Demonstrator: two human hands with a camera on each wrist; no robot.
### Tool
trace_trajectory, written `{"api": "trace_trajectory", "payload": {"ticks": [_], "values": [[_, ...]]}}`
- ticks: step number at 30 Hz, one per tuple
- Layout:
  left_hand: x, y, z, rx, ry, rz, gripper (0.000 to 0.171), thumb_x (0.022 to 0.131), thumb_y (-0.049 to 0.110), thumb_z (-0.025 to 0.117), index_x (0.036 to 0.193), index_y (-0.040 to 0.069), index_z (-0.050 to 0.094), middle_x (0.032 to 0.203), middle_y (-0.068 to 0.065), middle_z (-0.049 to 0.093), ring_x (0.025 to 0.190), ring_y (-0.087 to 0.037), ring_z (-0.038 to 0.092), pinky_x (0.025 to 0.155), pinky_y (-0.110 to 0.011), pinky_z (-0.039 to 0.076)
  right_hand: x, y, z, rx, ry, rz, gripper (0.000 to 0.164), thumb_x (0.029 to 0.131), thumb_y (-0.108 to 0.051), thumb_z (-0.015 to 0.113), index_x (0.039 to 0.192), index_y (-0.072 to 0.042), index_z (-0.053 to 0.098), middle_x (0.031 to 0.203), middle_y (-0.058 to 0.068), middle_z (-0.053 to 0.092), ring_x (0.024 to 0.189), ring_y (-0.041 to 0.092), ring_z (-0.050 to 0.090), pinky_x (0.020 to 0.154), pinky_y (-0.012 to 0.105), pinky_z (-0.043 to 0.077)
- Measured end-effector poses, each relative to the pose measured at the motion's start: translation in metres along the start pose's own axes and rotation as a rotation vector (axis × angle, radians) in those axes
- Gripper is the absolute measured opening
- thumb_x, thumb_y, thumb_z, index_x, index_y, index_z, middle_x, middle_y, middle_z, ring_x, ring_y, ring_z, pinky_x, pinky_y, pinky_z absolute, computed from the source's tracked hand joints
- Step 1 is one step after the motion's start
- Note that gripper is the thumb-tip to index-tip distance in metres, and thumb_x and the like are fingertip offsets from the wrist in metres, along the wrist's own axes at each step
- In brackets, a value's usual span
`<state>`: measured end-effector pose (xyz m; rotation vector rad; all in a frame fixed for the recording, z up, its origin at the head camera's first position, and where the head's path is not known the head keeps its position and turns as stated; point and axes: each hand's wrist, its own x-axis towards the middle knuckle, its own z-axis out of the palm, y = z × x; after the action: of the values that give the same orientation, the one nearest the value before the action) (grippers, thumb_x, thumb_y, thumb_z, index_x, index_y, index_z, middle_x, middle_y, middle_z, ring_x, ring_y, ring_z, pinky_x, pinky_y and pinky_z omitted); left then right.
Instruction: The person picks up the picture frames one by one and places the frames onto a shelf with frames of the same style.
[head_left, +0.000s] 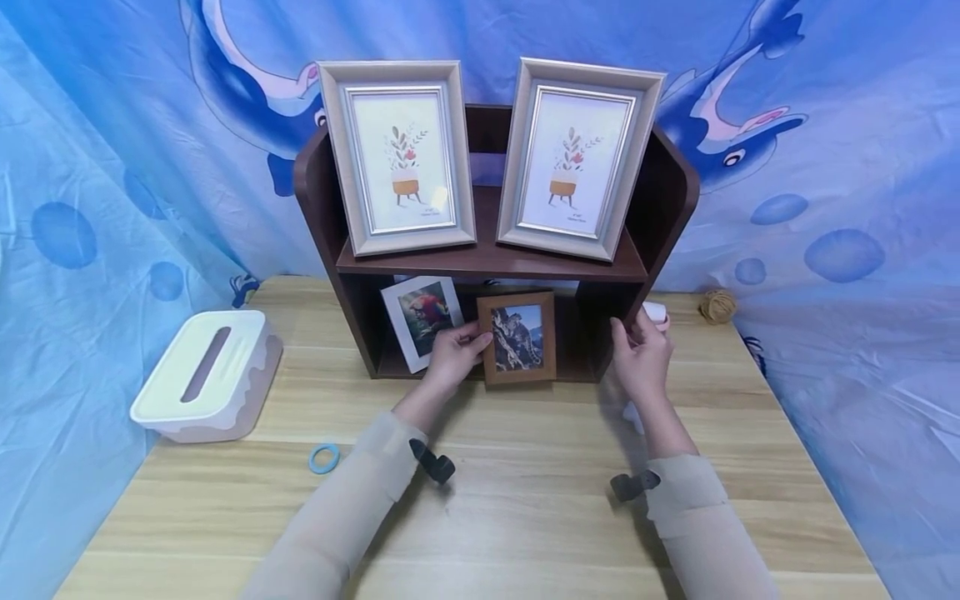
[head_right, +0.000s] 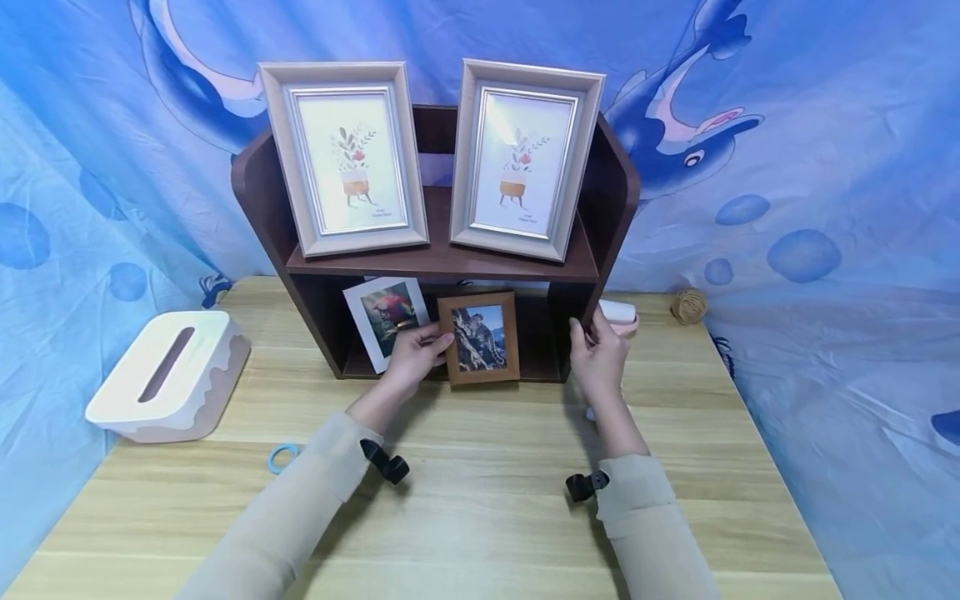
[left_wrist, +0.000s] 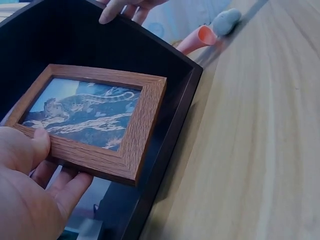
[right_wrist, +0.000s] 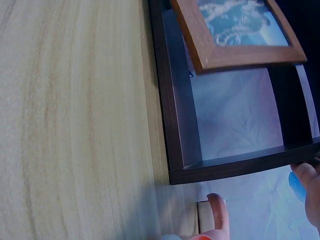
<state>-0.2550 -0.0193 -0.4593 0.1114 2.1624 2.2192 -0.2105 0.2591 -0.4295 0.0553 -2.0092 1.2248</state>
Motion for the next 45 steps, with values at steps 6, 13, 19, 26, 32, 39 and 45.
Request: {"api": "trace_trajectory", "payload": {"ticks": [6,13,19,26,32,39,45], "values": [[0.018,-0.003,0.009,0.135,0.025,0.055,0.029,0.095,0.01,0.071,0.121,-0.001,0.072,0.106,-0.018,0.072,0.08,-0.011,0.063,0.068,-0.025,0.058,-0.001,0.002,0.002,-0.011,0.001,0.013,0.012,0.092,0.007,0.067,0.103,0.013,0.067,0.098,0.029,0.072,0.086,-0.003,0.067,0.075,0.004,0.05],[0.036,-0.008,0.014,0.234,0.066,0.055,0.033,0.095,0.014,0.072,0.124,-0.002,0.07,0.114,-0.019,0.072,0.097,-0.023,0.066,0.081,-0.03,0.056,-0.002,0.0,0.004,0.019,-0.028,0.035,0.015,0.094,0.002,0.067,0.107,0.009,0.067,0.101,0.028,0.073,0.094,0.039,0.071,0.078,0.007,0.052],[0.045,-0.009,0.018,0.272,0.053,0.053,0.037,0.097,0.017,0.069,0.13,-0.002,0.065,0.126,-0.02,0.068,0.117,-0.029,0.063,0.098,-0.04,0.054,-0.002,-0.004,0.005,0.009,-0.022,0.022,0.014,0.094,0.002,0.068,0.107,0.009,0.068,0.098,0.029,0.073,0.092,0.039,0.072,0.077,0.006,0.051],[0.047,-0.013,0.021,0.284,0.046,0.138,0.036,0.099,0.01,0.066,0.132,-0.005,0.063,0.122,-0.022,0.069,0.113,-0.03,0.065,0.096,-0.038,0.055,-0.001,0.0,0.005,0.007,-0.006,0.027,0.016,0.093,0.002,0.069,0.108,0.008,0.069,0.099,0.027,0.073,0.092,0.04,0.072,0.076,0.004,0.05],[0.034,-0.027,0.022,0.246,0.071,0.139,0.04,0.092,0.0,0.072,0.13,-0.007,0.063,0.109,-0.023,0.072,0.103,-0.033,0.07,0.088,-0.035,0.058,0.0,-0.018,0.004,0.006,0.016,0.005,0.015,0.092,0.009,0.067,0.106,0.014,0.067,0.098,0.033,0.071,0.089,0.045,0.071,0.074,0.003,0.049],[0.03,-0.033,0.026,0.171,0.079,0.086,0.039,0.093,0.003,0.071,0.132,-0.002,0.064,0.114,-0.021,0.072,0.105,-0.029,0.069,0.085,-0.026,0.056,0.0,-0.044,-0.001,-0.013,0.009,0.007,0.014,0.092,0.011,0.065,0.105,0.016,0.066,0.098,0.034,0.07,0.09,0.047,0.07,0.075,0.004,0.05],[0.036,-0.035,0.031,0.125,0.023,0.053,0.039,0.094,0.001,0.069,0.133,0.0,0.063,0.12,-0.02,0.07,0.114,-0.028,0.065,0.094,-0.029,0.053,-0.001,-0.042,-0.003,-0.017,0.012,0.018,0.014,0.092,0.009,0.066,0.105,0.015,0.067,0.096,0.031,0.072,0.088,0.032,0.072,0.075,0.006,0.052]]}}
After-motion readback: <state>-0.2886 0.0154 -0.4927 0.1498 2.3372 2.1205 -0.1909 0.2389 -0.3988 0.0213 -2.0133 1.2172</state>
